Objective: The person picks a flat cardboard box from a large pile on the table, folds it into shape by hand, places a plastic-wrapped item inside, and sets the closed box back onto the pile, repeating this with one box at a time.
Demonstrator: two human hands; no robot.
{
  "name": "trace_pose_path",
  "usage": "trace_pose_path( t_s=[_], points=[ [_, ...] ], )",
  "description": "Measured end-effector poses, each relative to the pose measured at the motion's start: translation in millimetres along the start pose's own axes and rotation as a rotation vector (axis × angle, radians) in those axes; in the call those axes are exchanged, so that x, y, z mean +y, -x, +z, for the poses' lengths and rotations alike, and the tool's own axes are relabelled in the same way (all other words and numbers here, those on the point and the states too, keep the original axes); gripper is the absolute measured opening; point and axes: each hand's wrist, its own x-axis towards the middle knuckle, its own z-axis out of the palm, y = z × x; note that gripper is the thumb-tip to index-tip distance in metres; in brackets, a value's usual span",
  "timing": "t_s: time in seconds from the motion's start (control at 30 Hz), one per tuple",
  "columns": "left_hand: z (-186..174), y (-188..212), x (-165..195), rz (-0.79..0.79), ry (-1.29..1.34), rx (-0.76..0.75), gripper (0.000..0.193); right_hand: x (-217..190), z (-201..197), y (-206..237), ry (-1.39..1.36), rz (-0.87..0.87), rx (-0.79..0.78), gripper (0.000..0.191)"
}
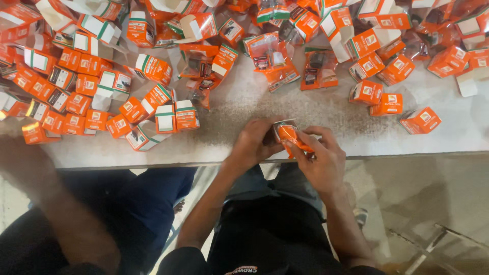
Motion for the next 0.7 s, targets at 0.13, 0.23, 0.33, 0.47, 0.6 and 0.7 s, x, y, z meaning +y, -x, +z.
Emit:
trace_pose_path(
  t_s=[0.13,0.23,0.33,0.47,0.6,0.7],
  points=[
    [5,2,-10,0.251,-0.234,0.039,0.077,-14,-5,-18,0.354,-0.104,-0.191,0.023],
    [8,3,-10,0.075,-0.127,-0.071,0.079,-12,5,-45,0.538,-0.222,-0.328,0.020],
    [7,2,-9,0.105,-0.131,0.046,0.076,-12,4,-54,0.486,-0.124,-0.443,0.025],
    [4,2,-10,0.142,-0.138,0.050,0.076,-7,-20,-28,0.209,-0.198,-0.361,0.052],
    [5,3,-12,0.176,-0.181,0.025,0.078,2,-10,-20,0.387,-0.432,-0.227,0.040],
    [8,3,-11,0.210,-0.180,0.024,0.077,3,-4,-29,0.387,-0.339,-0.331,0.031]
  ],
)
